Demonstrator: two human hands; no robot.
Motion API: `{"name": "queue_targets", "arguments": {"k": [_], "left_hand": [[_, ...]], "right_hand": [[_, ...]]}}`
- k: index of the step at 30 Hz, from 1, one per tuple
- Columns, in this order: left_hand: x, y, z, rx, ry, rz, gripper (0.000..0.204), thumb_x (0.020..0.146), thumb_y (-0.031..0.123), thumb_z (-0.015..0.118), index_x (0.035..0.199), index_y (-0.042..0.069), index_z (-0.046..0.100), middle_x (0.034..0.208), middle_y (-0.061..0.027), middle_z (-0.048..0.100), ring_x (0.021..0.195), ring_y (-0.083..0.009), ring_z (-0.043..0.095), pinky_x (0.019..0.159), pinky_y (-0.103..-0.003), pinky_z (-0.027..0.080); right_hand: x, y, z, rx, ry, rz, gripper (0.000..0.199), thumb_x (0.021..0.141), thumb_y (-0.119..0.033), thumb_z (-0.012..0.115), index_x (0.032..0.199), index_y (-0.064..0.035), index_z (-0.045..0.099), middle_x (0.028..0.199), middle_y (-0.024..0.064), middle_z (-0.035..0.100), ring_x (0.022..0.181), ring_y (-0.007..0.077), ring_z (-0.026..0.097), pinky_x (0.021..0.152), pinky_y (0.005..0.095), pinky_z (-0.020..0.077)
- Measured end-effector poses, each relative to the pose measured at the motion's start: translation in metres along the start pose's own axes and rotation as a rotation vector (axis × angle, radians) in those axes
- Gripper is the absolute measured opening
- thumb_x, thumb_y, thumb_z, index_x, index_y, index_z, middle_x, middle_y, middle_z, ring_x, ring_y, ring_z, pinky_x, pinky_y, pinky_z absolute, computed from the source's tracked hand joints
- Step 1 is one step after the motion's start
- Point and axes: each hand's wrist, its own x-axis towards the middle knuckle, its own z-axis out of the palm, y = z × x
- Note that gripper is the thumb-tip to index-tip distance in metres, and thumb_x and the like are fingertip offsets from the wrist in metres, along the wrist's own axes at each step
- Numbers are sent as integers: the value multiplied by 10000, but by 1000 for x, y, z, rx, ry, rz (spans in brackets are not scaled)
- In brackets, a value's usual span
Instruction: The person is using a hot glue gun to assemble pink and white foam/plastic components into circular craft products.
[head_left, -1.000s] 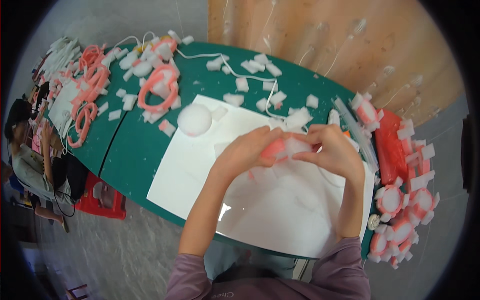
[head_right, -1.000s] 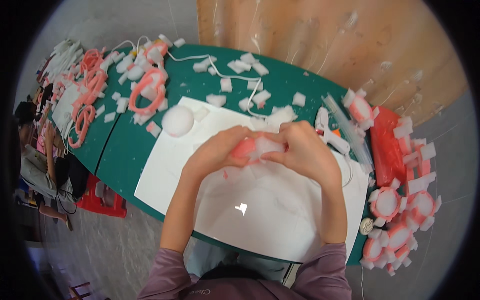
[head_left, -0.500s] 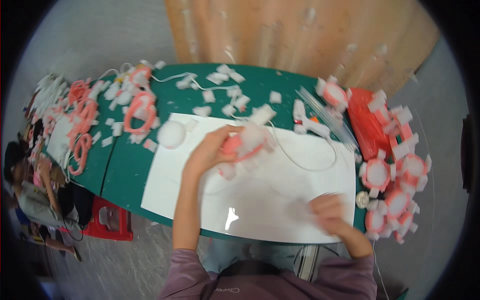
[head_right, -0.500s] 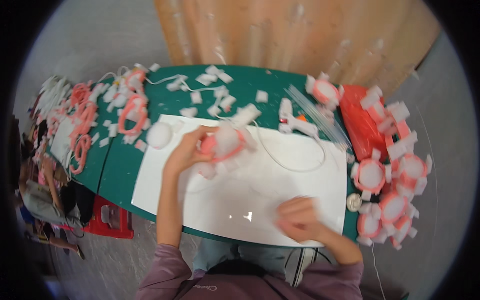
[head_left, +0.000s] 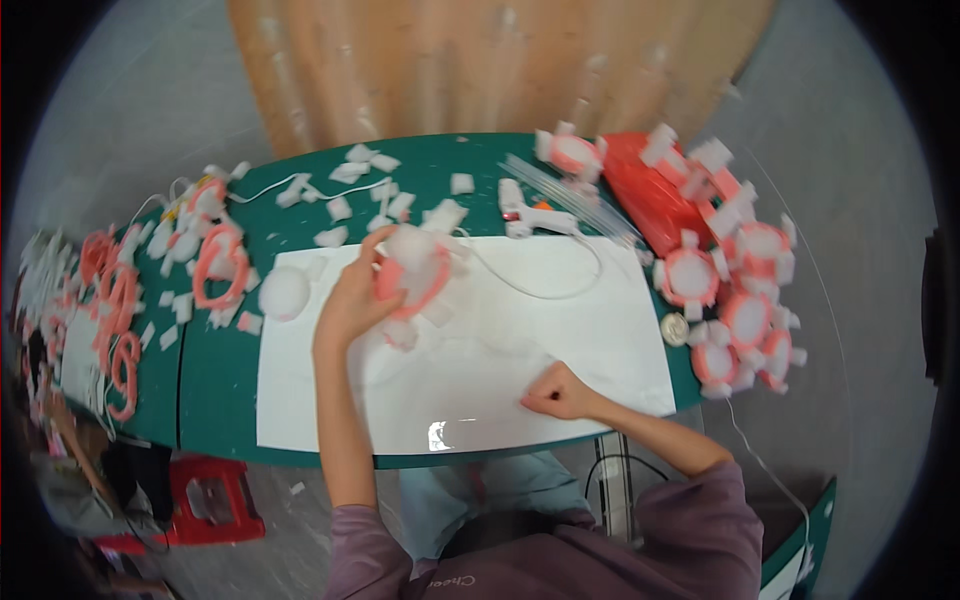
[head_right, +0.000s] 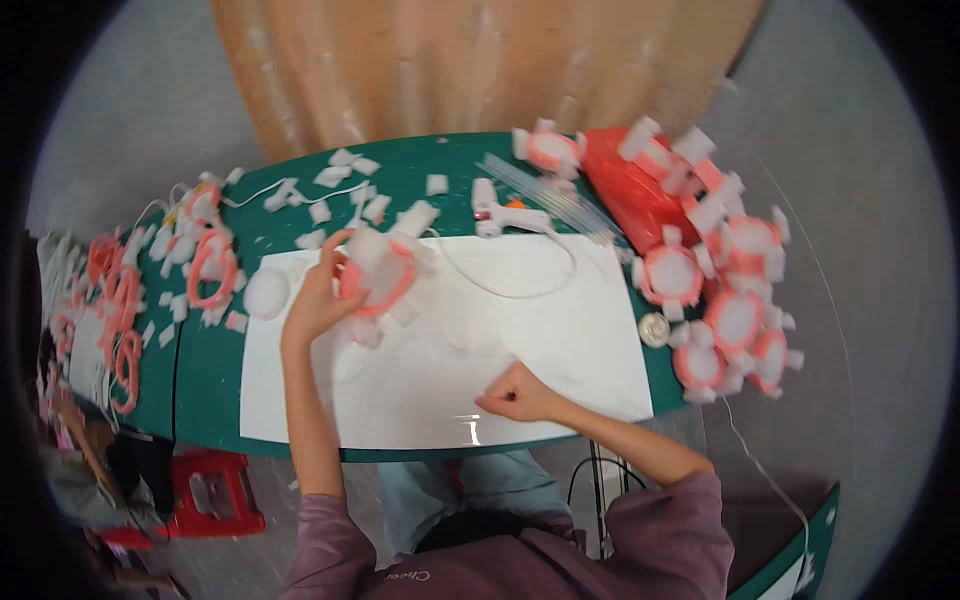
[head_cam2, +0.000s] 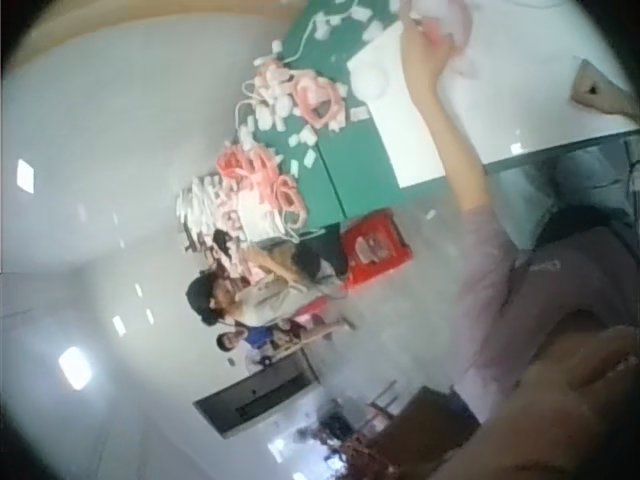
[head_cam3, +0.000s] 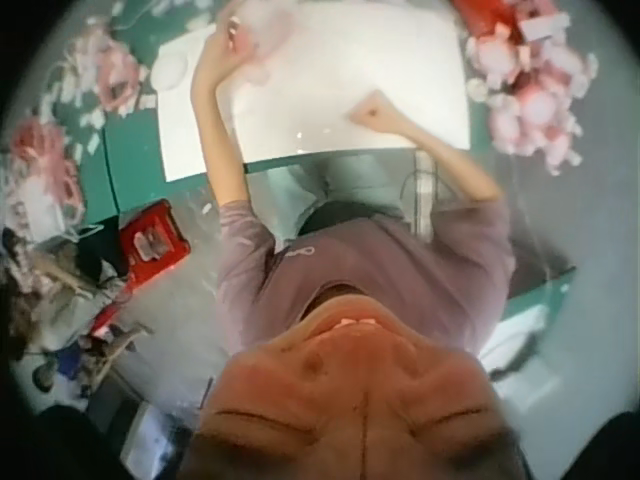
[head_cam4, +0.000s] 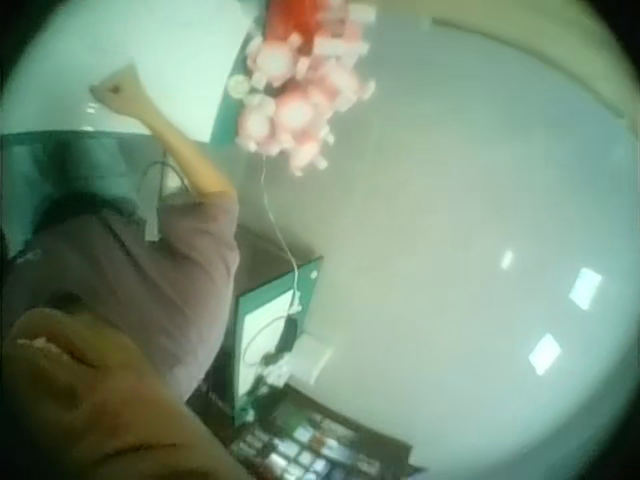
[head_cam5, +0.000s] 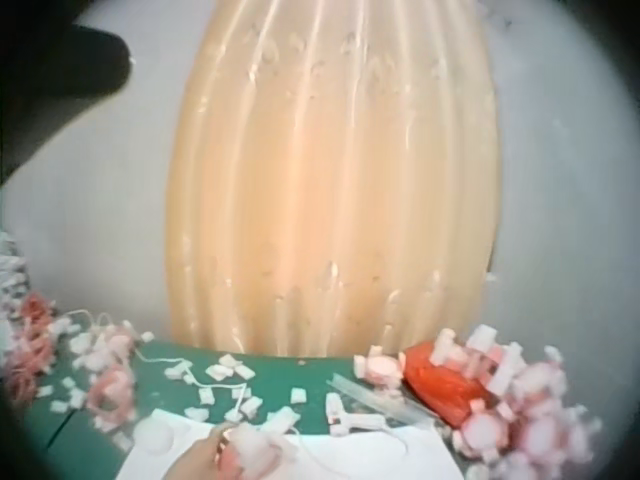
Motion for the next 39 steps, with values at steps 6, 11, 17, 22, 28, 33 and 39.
{"name": "queue_targets", "arguments": {"k": [6,11,17,22,28,33,39], "left_hand": [[6,1,10,103,9,100,678,637,61,610,1247,215,359,1066,-105,567,898,-289,565,761,-328,447],[9,-7,9,115,-36,-77,736,636,106,651,1261,274,301,983,-135,591,870,-309,577,732,-338,454],[19,-19,2,58,-119,-73,732,641,116,649,1259,257,283,972,-167,588,874,-349,570,751,-366,446],[17,-35,-2,-15,-119,90,706,653,65,639,1252,193,289,996,-171,575,874,-317,574,804,-319,427],[5,-49,-13,-192,-56,95,704,630,121,649,1245,195,313,841,-155,597,764,-289,583,736,-314,437],[-1,-42,-22,-484,2,115,728,633,117,670,1255,188,298,855,-109,589,746,-189,560,709,-284,442],[-6,-34,-29,-667,-25,11,767,639,120,689,1273,184,262,912,-106,582,776,-151,557,559,-236,436]], "right_hand": [[0,-3,1,46,60,81,453,797,-108,548,454,-24,263,411,8,193,400,82,164,383,277,162],[0,-8,4,122,95,194,462,802,-114,547,460,-37,246,430,-20,181,426,61,154,394,269,146],[-1,-9,6,84,107,191,467,799,-112,550,454,-45,242,428,-41,194,430,47,160,391,268,143],[-1,-9,7,50,196,252,461,801,-117,546,430,-56,279,410,-43,239,412,41,190,385,260,155],[19,-17,16,105,335,340,456,814,-149,535,400,-61,365,383,-43,334,385,38,268,381,237,191],[81,-27,16,-17,592,420,263,825,-239,547,666,-31,575,545,-20,479,494,40,374,447,200,281],[138,-30,11,11,616,258,283,838,-234,521,1004,-12,579,759,-18,533,670,47,421,587,195,339]]}}
